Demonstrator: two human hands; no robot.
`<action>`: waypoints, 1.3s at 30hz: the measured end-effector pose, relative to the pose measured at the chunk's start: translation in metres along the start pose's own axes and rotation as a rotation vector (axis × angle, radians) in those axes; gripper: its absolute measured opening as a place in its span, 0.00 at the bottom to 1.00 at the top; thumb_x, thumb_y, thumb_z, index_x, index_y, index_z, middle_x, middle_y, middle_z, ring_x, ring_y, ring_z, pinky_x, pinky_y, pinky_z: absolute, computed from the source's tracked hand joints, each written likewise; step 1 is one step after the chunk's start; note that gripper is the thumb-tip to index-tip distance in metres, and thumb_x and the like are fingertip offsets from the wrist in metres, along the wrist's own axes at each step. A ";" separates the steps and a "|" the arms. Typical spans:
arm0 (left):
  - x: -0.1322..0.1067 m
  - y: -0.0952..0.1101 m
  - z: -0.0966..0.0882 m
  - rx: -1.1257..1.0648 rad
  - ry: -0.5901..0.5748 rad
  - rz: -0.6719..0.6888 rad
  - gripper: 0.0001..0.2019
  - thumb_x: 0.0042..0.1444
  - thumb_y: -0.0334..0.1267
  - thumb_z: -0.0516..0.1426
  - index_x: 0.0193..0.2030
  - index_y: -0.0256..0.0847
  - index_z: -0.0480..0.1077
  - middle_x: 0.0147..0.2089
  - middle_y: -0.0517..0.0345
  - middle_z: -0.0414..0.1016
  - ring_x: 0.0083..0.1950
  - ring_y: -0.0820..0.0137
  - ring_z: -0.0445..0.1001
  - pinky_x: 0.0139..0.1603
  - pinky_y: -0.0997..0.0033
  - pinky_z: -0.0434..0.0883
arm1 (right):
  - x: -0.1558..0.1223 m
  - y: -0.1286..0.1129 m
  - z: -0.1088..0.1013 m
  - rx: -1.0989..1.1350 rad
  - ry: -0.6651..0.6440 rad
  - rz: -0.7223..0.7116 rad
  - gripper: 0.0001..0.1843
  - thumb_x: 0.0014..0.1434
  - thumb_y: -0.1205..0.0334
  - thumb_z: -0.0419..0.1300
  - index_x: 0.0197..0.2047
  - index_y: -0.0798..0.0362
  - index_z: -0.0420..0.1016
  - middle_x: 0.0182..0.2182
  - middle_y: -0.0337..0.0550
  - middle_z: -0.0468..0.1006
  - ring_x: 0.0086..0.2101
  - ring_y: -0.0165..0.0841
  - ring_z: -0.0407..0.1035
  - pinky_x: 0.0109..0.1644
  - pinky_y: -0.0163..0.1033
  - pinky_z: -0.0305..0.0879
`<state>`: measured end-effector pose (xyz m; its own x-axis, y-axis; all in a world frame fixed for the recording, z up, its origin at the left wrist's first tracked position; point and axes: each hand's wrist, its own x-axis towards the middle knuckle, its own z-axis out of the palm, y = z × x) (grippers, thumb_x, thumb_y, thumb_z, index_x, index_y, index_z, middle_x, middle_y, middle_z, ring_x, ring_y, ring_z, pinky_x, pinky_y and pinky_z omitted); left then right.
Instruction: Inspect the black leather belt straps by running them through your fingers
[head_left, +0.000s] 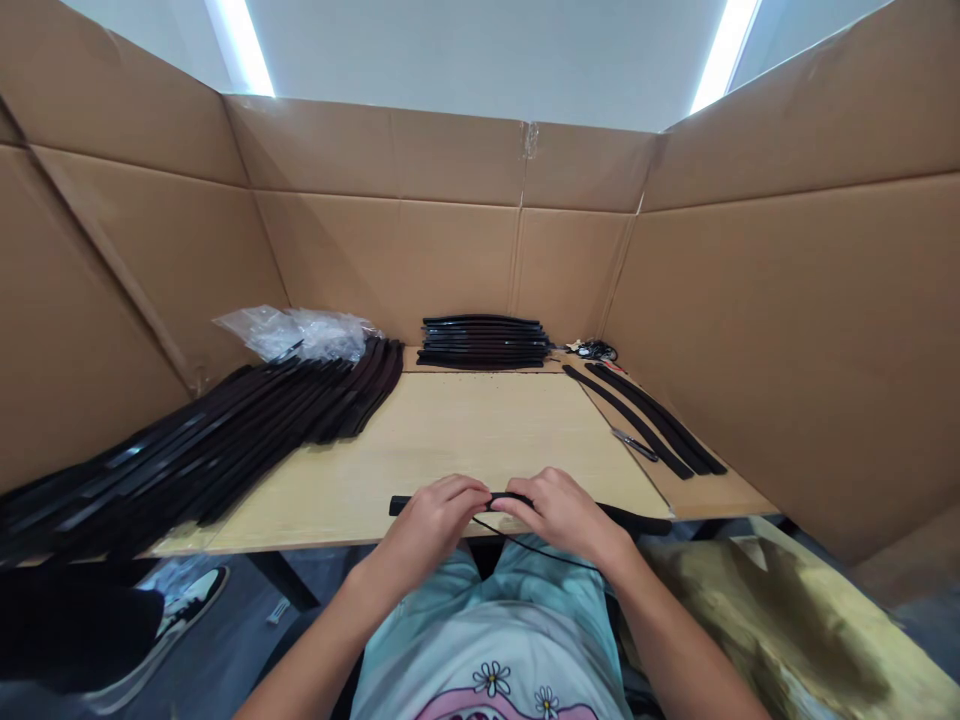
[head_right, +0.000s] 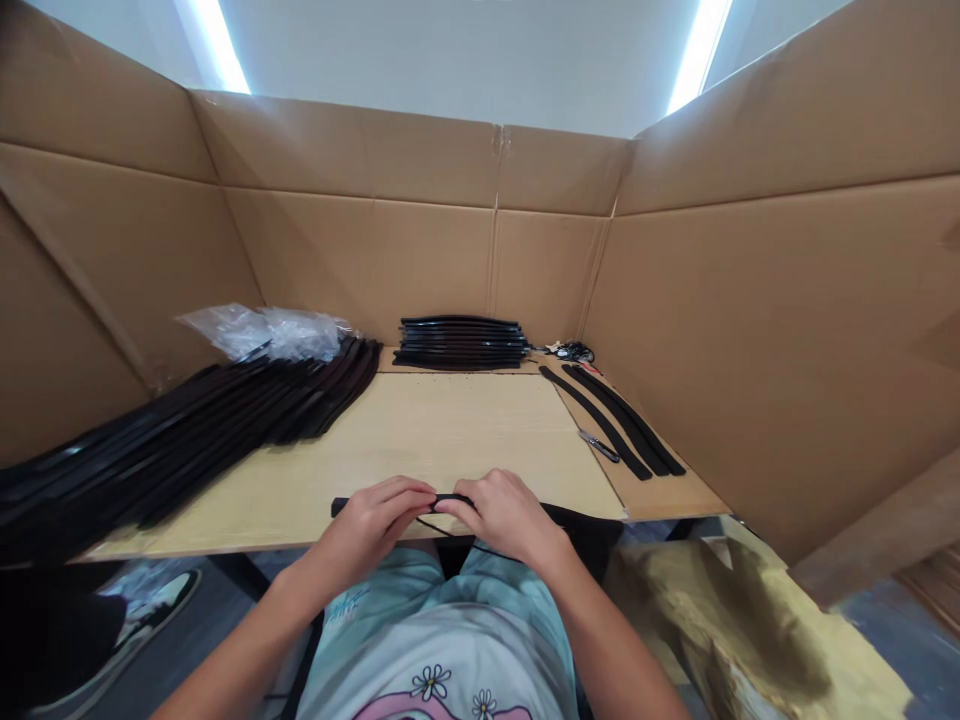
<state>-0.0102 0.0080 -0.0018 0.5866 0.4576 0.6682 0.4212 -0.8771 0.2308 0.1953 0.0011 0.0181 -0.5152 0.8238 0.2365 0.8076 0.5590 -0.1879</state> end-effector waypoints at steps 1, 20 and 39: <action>0.000 -0.001 -0.002 0.021 -0.031 0.016 0.10 0.59 0.27 0.51 0.43 0.38 0.71 0.40 0.50 0.78 0.40 0.67 0.77 0.40 0.66 0.77 | -0.001 0.000 0.000 -0.014 0.007 0.008 0.26 0.65 0.46 0.43 0.33 0.51 0.76 0.25 0.44 0.79 0.28 0.34 0.72 0.29 0.36 0.51; 0.000 -0.026 -0.053 -0.042 0.163 -0.164 0.11 0.55 0.25 0.49 0.28 0.40 0.70 0.27 0.57 0.74 0.31 0.70 0.72 0.34 0.71 0.70 | -0.008 0.019 -0.012 -0.119 0.131 0.119 0.28 0.66 0.45 0.41 0.32 0.53 0.75 0.24 0.47 0.79 0.28 0.36 0.73 0.31 0.37 0.53; -0.035 -0.110 -0.113 -0.522 1.311 -0.870 0.16 0.44 0.23 0.54 0.21 0.37 0.46 0.14 0.72 0.52 0.14 0.85 0.54 0.14 0.89 0.53 | -0.024 0.025 -0.038 -0.022 0.320 -0.011 0.28 0.66 0.48 0.43 0.25 0.54 0.72 0.19 0.44 0.73 0.22 0.31 0.65 0.30 0.36 0.53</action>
<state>-0.1556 0.0719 0.0294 -0.7428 0.6166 0.2609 -0.1310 -0.5160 0.8465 0.2394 -0.0082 0.0443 -0.4101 0.7446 0.5266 0.8106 0.5623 -0.1638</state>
